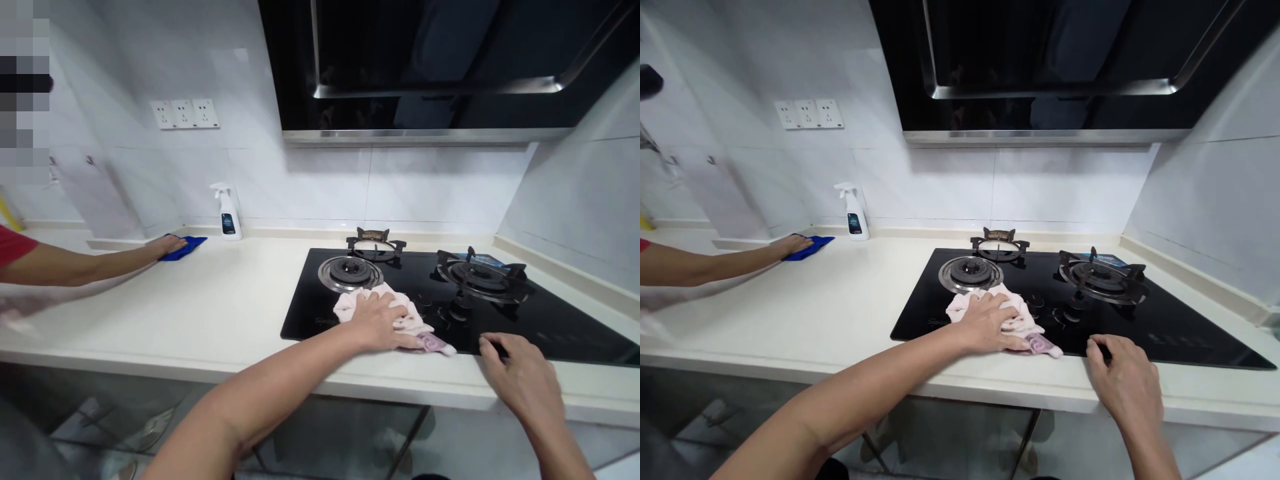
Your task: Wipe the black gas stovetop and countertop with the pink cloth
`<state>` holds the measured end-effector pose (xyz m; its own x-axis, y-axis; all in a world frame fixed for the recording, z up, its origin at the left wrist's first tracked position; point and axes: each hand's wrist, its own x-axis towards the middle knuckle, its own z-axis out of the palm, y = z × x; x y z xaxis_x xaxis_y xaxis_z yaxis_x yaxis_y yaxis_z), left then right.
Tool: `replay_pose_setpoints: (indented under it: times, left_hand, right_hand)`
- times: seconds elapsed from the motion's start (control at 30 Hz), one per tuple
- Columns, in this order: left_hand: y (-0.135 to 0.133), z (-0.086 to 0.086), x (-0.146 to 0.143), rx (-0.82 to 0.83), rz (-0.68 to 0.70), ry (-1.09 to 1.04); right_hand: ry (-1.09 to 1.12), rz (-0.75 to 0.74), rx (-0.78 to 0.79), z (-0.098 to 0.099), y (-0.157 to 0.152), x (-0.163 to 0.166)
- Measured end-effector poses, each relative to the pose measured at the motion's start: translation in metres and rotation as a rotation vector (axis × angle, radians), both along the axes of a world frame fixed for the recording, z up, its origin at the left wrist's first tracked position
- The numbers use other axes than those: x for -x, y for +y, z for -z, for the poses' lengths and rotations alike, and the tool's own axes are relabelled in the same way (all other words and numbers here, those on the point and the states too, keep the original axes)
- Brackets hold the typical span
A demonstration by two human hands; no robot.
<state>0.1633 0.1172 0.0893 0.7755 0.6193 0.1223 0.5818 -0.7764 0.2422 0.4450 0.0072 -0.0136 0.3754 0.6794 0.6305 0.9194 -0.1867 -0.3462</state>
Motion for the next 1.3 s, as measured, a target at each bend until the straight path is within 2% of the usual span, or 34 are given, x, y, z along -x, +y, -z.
replay_pose_setpoints:
  times: [0.13, 0.27, 0.43, 0.67, 0.83, 1.1, 1.3]
  left_hand:
    - [-0.021, 0.004, 0.002, 0.027, 0.065, -0.036]
    - [-0.034, 0.016, -0.005, -0.078, 0.082, -0.036]
    - [-0.041, 0.028, -0.006, -0.189, 0.048, -0.086]
    - [-0.038, 0.032, 0.009, -0.235, -0.050, -0.065]
    - [-0.031, 0.032, 0.042, -0.236, -0.044, -0.041]
    - [-0.022, 0.034, 0.122, -0.266, -0.161, -0.069]
    - [-0.022, 0.027, 0.170, -0.279, -0.124, -0.079]
  right_hand:
    - [-0.007, 0.018, 0.024, 0.002, 0.001, -0.004]
    - [-0.001, 0.010, 0.052, 0.003, 0.001, -0.008]
    - [0.006, -0.012, 0.058, 0.004, 0.000, -0.014]
    - [-0.008, -0.004, 0.126, -0.002, -0.002, -0.015]
    - [0.011, -0.012, 0.147, -0.001, -0.004, -0.016]
    - [0.031, -0.009, 0.169, -0.005, -0.005, -0.014]
    - [0.020, -0.020, 0.176, -0.006, -0.006, -0.013]
